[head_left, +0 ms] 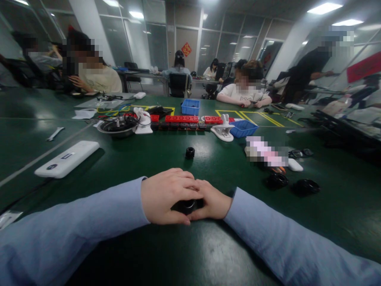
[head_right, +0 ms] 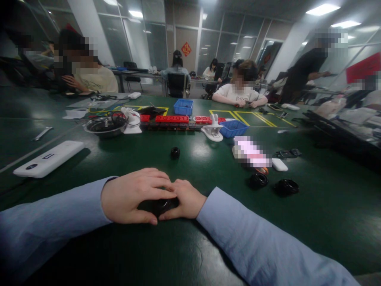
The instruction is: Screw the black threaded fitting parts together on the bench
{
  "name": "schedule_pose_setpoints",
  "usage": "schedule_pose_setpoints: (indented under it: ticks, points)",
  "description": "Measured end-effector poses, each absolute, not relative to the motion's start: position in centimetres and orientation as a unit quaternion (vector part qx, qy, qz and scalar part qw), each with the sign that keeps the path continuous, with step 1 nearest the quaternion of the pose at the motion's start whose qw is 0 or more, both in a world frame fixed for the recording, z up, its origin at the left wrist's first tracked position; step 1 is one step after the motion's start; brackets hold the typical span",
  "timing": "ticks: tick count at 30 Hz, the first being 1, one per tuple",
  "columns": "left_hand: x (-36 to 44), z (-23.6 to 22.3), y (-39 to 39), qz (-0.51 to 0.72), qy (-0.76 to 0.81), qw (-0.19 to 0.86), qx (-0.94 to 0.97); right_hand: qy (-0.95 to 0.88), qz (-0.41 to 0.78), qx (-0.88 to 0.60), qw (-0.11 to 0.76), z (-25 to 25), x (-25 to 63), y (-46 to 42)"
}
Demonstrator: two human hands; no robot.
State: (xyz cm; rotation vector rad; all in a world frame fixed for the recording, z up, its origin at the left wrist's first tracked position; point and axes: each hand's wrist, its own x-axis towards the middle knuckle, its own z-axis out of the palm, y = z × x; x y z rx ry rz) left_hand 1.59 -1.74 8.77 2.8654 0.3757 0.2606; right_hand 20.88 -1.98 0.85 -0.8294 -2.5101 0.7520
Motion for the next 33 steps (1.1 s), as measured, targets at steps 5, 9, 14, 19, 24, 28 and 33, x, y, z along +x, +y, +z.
schedule_pose_setpoints:
  ticks: [5, 9, 14, 19, 24, 28, 33]
  points:
    - [1.0, 9.4, -0.5, 0.042, 0.102, 0.180, 0.978, -0.897, 0.260, -0.314, 0.171, 1.3, 20.8, -2.2]
    - [1.0, 9.3, 0.1, 0.025, 0.105, 0.183, 0.977, -0.898, 0.255, -0.323, 0.157, 1.2, 20.9, -2.2]
    - [1.3, 8.9, 0.4, 0.019, 0.101, 0.161, 0.982, -0.899, 0.250, -0.326, 0.152, 1.2, 20.9, -2.1]
    - [1.5, 8.9, 0.2, 0.009, 0.117, 0.133, 0.984, -0.900, 0.250, -0.323, 0.153, 1.3, 20.8, -2.1]
    - [1.5, 8.9, -0.2, 0.000, 0.141, 0.116, 0.983, -0.894, 0.258, -0.330, 0.157, 1.3, 20.9, -2.1]
    - [1.6, 8.8, -0.5, 0.004, 0.164, 0.106, 0.981, -0.896, 0.258, -0.325, 0.160, 1.2, 20.8, -2.1]
    - [1.9, 9.0, -1.1, -0.008, 0.199, 0.091, 0.976, -0.896, 0.258, -0.322, 0.165, 1.2, 20.8, -2.1]
